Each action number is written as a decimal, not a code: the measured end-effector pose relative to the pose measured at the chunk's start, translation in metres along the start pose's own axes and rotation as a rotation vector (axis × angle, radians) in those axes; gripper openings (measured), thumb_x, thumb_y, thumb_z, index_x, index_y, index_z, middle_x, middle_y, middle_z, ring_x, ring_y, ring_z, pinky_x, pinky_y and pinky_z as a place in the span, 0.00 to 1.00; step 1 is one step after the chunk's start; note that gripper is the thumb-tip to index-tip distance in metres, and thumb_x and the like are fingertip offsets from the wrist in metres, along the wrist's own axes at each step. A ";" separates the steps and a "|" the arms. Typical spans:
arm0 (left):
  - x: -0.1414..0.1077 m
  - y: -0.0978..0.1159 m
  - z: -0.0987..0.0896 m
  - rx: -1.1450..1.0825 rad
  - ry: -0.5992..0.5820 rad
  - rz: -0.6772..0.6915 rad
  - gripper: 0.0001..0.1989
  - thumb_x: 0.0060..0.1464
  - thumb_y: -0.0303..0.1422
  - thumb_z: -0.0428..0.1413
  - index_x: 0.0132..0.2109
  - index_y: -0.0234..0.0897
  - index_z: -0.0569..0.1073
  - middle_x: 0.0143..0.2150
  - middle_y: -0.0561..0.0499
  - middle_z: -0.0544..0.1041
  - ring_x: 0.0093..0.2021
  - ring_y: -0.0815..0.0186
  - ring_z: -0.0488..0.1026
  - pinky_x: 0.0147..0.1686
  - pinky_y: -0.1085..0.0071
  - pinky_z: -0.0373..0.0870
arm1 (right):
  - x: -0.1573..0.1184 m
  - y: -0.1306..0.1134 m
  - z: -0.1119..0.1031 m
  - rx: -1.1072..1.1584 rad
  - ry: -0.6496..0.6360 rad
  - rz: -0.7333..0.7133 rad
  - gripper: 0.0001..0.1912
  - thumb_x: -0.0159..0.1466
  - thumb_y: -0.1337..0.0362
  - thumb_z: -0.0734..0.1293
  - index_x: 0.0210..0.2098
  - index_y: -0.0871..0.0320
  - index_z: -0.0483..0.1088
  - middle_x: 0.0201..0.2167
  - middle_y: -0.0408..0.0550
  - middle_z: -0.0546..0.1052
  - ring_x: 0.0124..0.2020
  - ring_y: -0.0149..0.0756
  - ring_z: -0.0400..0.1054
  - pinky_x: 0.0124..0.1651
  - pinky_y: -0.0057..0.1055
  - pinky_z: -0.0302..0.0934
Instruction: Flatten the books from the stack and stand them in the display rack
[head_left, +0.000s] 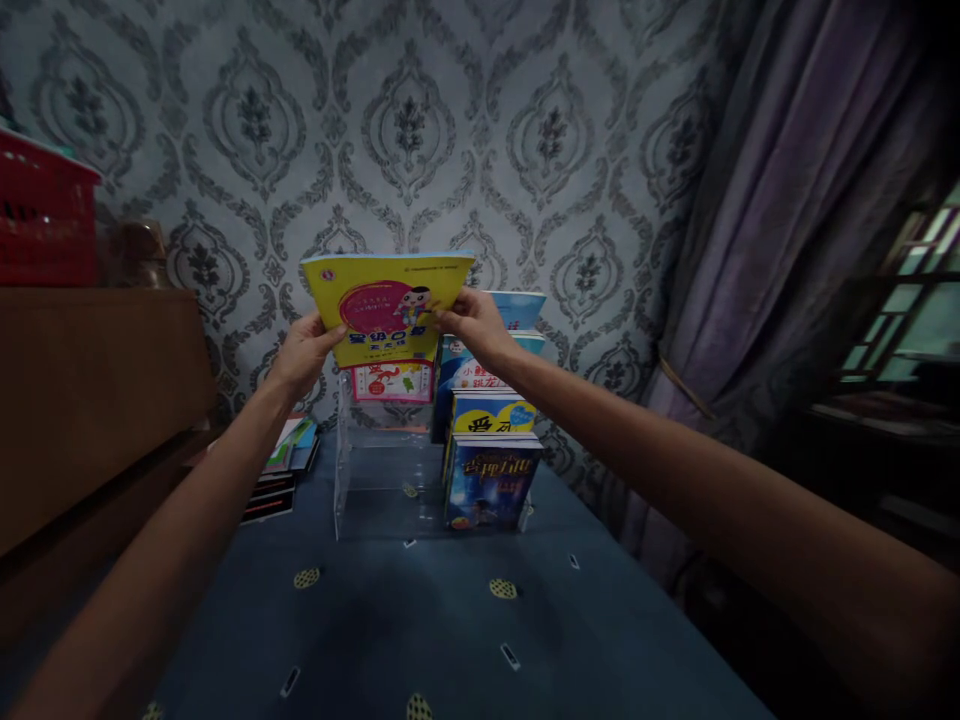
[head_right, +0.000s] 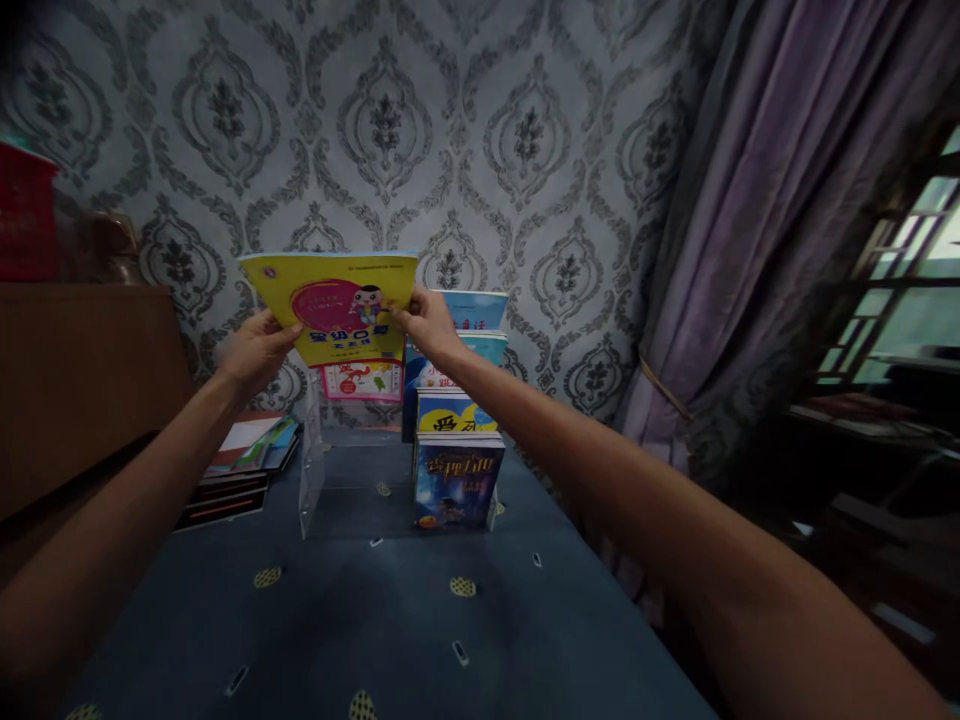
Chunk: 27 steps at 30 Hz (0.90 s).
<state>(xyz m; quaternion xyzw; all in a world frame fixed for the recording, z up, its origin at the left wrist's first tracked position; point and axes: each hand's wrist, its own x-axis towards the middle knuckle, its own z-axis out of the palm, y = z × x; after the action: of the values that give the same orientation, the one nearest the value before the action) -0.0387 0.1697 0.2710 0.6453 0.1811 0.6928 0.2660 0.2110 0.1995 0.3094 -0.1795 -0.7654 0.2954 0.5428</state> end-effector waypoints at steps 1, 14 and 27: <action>0.000 -0.003 0.000 -0.012 0.006 -0.001 0.21 0.37 0.36 0.72 0.41 0.35 0.79 0.43 0.46 0.83 0.56 0.49 0.76 0.54 0.54 0.74 | 0.000 0.001 0.000 0.003 -0.006 -0.003 0.09 0.56 0.65 0.69 0.38 0.53 0.71 0.41 0.48 0.82 0.48 0.46 0.75 0.51 0.46 0.71; 0.002 -0.017 -0.007 0.004 0.058 -0.126 0.21 0.36 0.36 0.70 0.40 0.35 0.78 0.40 0.47 0.84 0.46 0.52 0.79 0.47 0.59 0.76 | 0.006 0.009 0.002 -0.093 -0.038 0.120 0.11 0.56 0.67 0.69 0.40 0.56 0.72 0.42 0.50 0.82 0.46 0.46 0.75 0.46 0.44 0.74; 0.029 -0.030 -0.012 0.129 0.081 -0.176 0.19 0.40 0.35 0.67 0.42 0.35 0.77 0.38 0.46 0.83 0.45 0.51 0.79 0.44 0.58 0.77 | 0.042 -0.004 -0.011 -0.564 0.175 -0.122 0.21 0.65 0.64 0.64 0.58 0.52 0.63 0.49 0.52 0.77 0.52 0.49 0.70 0.53 0.48 0.69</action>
<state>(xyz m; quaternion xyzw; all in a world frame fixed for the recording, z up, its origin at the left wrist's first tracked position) -0.0469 0.2120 0.2753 0.6142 0.2919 0.6792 0.2760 0.2066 0.2242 0.3449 -0.3017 -0.7770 0.0216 0.5520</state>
